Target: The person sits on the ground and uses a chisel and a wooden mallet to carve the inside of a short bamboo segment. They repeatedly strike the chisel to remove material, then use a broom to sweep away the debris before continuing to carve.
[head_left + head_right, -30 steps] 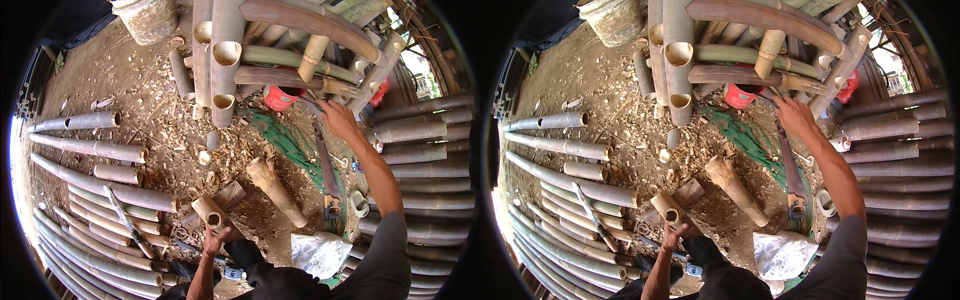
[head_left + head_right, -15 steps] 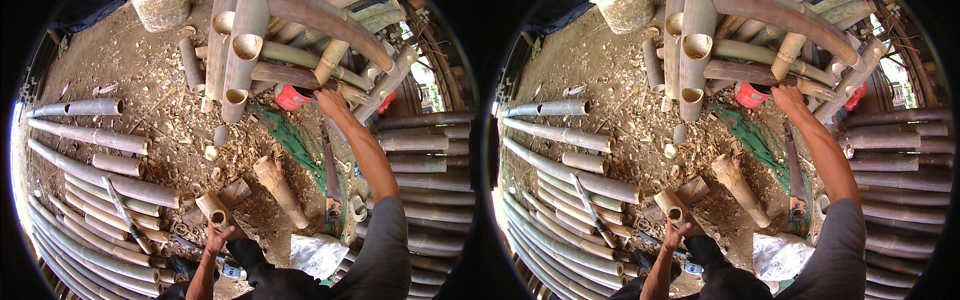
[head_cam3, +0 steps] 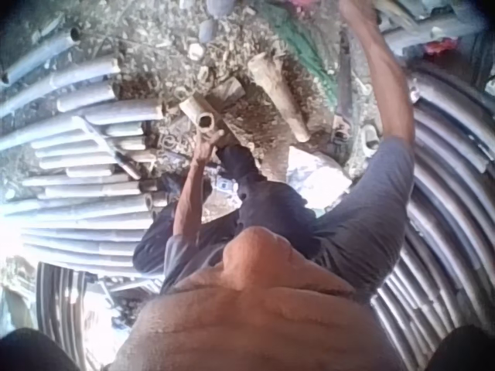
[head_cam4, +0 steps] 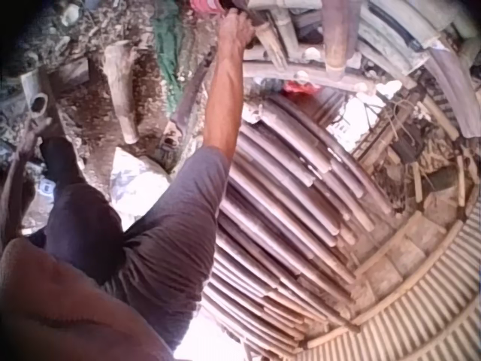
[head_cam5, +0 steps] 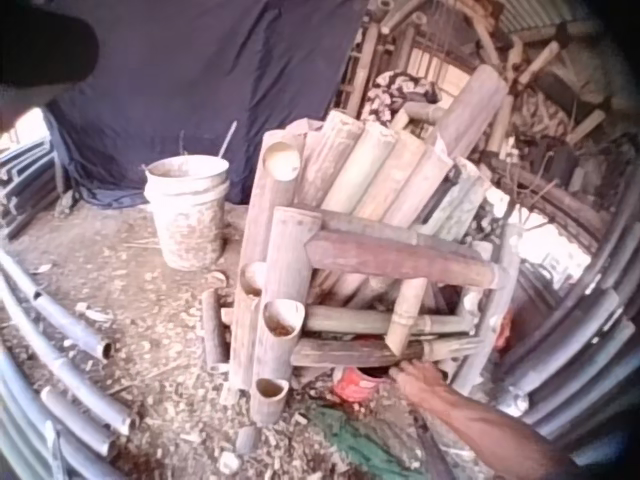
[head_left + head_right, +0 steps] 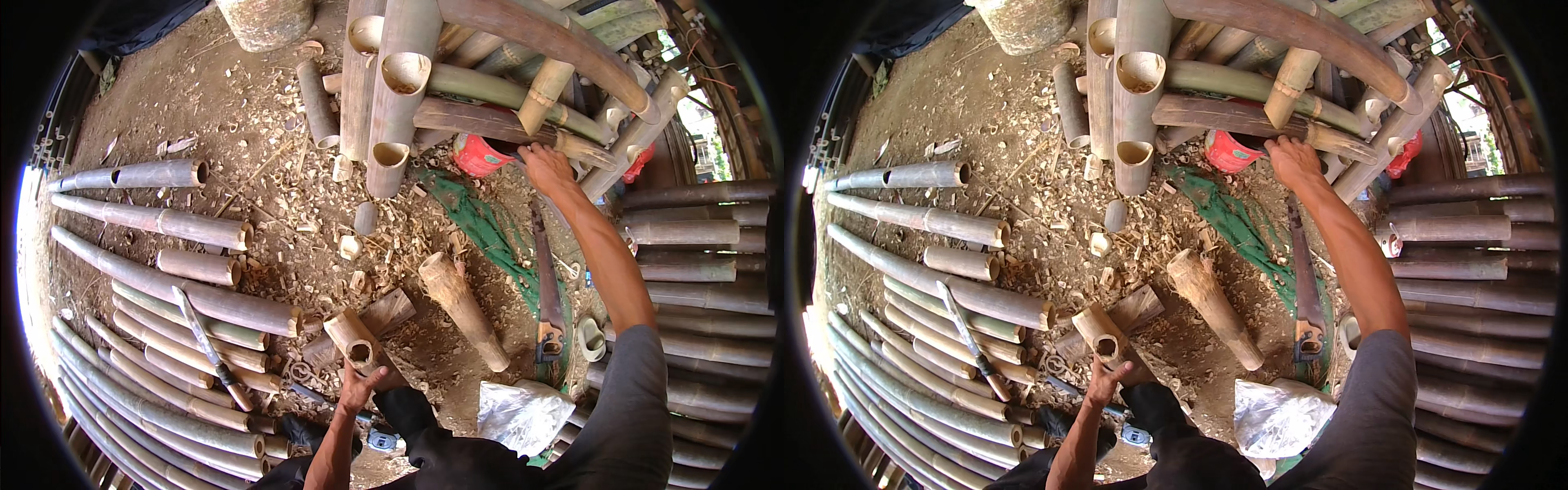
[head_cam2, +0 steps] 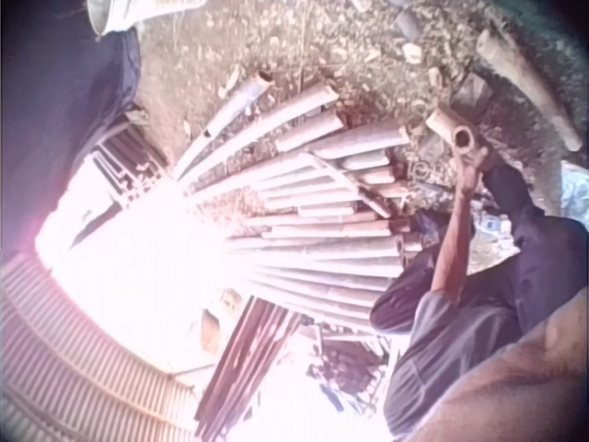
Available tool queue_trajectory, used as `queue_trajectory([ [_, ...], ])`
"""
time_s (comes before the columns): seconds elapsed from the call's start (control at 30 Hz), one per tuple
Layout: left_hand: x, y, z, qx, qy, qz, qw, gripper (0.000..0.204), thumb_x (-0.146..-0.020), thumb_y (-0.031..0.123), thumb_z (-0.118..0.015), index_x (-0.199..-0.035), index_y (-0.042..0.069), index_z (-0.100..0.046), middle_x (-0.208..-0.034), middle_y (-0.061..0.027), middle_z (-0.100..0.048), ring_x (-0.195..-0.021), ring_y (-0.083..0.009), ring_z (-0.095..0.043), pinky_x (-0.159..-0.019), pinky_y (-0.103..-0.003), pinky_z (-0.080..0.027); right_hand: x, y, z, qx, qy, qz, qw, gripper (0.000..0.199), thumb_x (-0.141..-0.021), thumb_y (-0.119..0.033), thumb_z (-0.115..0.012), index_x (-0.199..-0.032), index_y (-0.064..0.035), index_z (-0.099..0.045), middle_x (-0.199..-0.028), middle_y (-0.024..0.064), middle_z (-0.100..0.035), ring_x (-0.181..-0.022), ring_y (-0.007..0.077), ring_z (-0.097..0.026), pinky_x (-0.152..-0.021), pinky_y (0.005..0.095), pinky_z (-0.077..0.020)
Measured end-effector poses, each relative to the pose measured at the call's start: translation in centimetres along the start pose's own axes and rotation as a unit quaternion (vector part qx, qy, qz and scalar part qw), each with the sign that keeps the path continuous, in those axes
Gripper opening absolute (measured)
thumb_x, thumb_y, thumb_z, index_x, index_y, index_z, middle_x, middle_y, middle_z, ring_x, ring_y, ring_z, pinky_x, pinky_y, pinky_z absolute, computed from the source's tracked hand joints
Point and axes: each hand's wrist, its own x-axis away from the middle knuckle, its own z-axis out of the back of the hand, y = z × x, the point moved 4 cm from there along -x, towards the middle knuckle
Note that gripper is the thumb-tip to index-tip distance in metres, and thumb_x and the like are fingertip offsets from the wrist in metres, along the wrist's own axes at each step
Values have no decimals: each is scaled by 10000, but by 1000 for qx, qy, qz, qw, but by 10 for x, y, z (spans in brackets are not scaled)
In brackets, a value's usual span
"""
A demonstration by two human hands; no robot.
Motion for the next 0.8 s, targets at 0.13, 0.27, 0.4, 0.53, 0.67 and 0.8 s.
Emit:
queue_trajectory([
  [0.13,4,11,-3,11,3,8,1000,789,-769,223,-820,-1354,28,-328,-1259,-101,-507,-1152,-222,-487,-997,-349,-403,28,-6,17,-100,33,-37,994,347,-850,-125,-602,-1189,-71,-550,-1113,192,-568,-1057,371,-575,-858,471,-473],
  [0.27,1,6,-1,8,-2,7,1000,814,-771,199,-817,-1371,17,-299,-1269,-113,-501,-1159,-231,-487,-1002,-348,-402,81,-17,20,-259,79,-53,961,328,-858,-160,-594,-1152,-31,-528,-1035,210,-581,-1012,421,-571,-834,471,-477],
  [0.4,5,13,0,-1,8,-15,1000,812,-761,293,-823,-1361,0,-362,-1246,-103,-523,-1139,-229,-490,-994,-352,-396,160,-67,9,-418,-15,-71,905,299,-836,-116,-601,-1094,3,-508,-921,187,-584,-879,375,-612,-773,437,-478],
  [0.53,-1,-1,-3,31,-7,1,1000,824,-759,204,-826,-1370,14,-306,-1268,-116,-501,-1159,-231,-484,-1002,-349,-401,237,-118,-64,-496,-178,-168,833,366,-830,-194,-684,-1088,-8,-502,-928,168,-608,-877,317,-632,-764,416,-510],
  [0.67,-1,-3,-1,24,2,-3,1000,774,-771,242,-814,-1361,9,-369,-1257,-103,-521,-1151,-226,-487,-1007,-356,-391,291,-158,-123,-319,-138,-216,912,698,-714,-400,-818,-1156,12,-470,-1083,229,-574,-976,358,-607,-827,439,-497],
  [0.8,0,-4,2,7,2,-8,1000,751,-778,252,-810,-1343,8,-379,-1232,-102,-532,-1111,-214,-510,-975,-352,-421,312,-169,-134,-333,-82,-192,920,793,-645,-350,-868,-1194,31,-442,-1124,234,-549,-1049,390,-555,-866,456,-471],
])
